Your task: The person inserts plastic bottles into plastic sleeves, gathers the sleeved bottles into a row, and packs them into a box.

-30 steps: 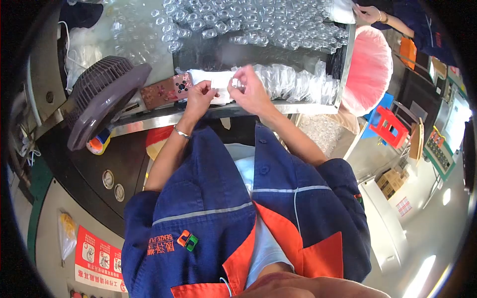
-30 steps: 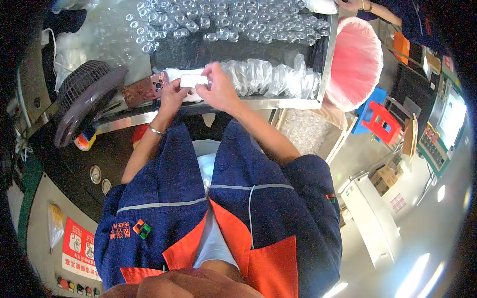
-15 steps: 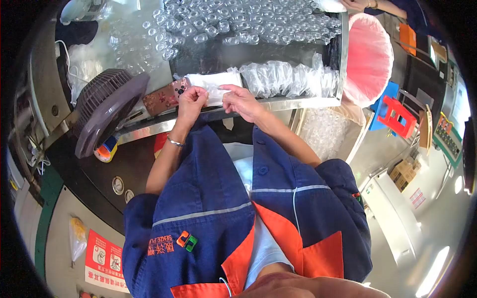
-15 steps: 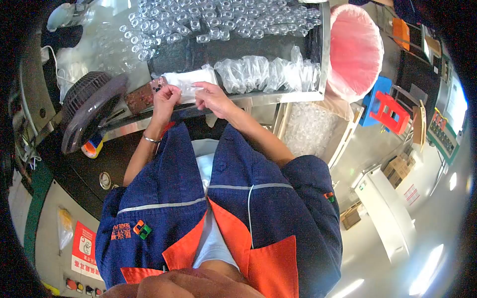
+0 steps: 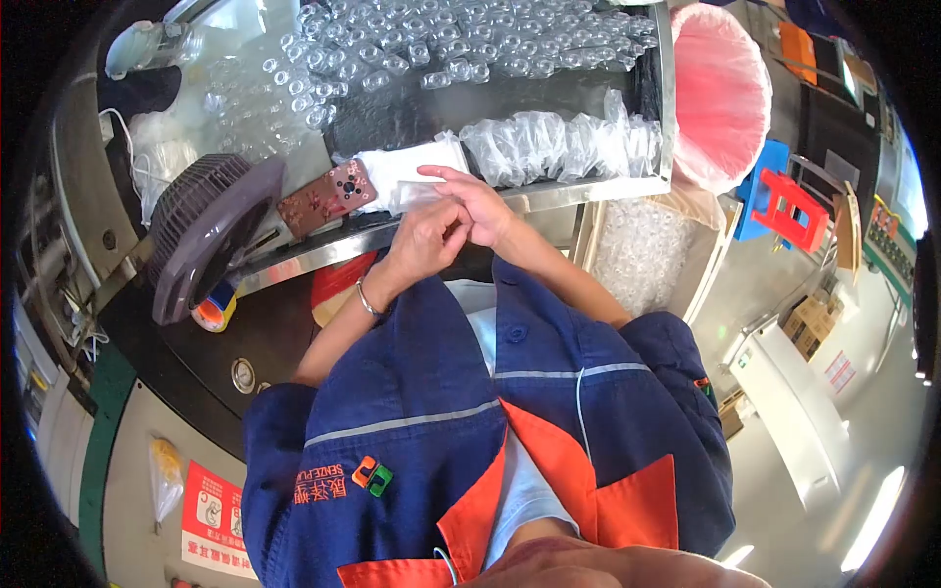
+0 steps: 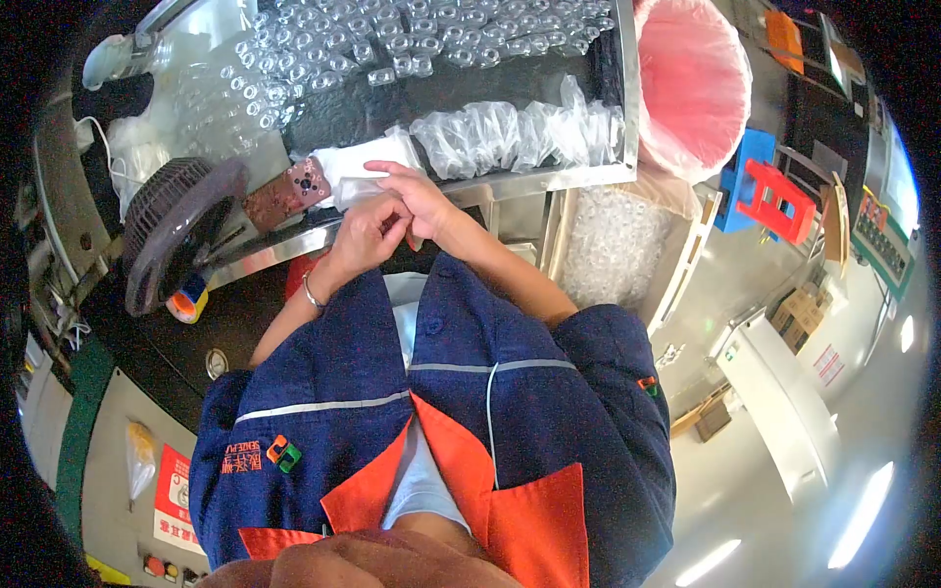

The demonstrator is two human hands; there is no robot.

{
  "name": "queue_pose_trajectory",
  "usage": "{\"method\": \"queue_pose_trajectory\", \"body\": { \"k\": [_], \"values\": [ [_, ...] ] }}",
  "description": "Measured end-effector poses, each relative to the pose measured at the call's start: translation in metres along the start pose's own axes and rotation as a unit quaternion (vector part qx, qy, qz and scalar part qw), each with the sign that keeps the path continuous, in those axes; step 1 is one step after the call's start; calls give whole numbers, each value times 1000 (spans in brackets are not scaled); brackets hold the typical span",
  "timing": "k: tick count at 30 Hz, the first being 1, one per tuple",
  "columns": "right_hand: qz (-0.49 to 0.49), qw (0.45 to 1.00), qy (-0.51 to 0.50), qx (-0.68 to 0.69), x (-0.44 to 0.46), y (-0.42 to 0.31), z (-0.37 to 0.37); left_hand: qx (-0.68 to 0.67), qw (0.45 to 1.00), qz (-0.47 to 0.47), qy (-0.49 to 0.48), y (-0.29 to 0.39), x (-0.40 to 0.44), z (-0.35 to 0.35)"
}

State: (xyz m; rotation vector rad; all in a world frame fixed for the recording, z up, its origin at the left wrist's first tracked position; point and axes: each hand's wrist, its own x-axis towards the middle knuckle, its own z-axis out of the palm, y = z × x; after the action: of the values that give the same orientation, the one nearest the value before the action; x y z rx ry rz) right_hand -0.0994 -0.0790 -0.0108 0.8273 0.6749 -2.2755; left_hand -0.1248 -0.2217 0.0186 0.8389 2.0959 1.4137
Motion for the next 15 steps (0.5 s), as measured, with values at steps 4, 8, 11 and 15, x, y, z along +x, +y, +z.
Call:
{"method": "queue_pose_trajectory", "body": {
  "k": [4,8,11,15],
  "values": [
    [-246,948,99,-175,5,9,2,-146,963,-183,133,-3,-14,5],
    [-367,787,161,-469,-8,17,15,-259,911,-278,163,-29,-8,9],
    [-428,678,184,-569,-6,10,8,-222,910,-299,181,-31,5,7],
    [-365,538,313,-692,-13,-9,-7,156,942,-279,105,-47,19,-2]
  ]
}}
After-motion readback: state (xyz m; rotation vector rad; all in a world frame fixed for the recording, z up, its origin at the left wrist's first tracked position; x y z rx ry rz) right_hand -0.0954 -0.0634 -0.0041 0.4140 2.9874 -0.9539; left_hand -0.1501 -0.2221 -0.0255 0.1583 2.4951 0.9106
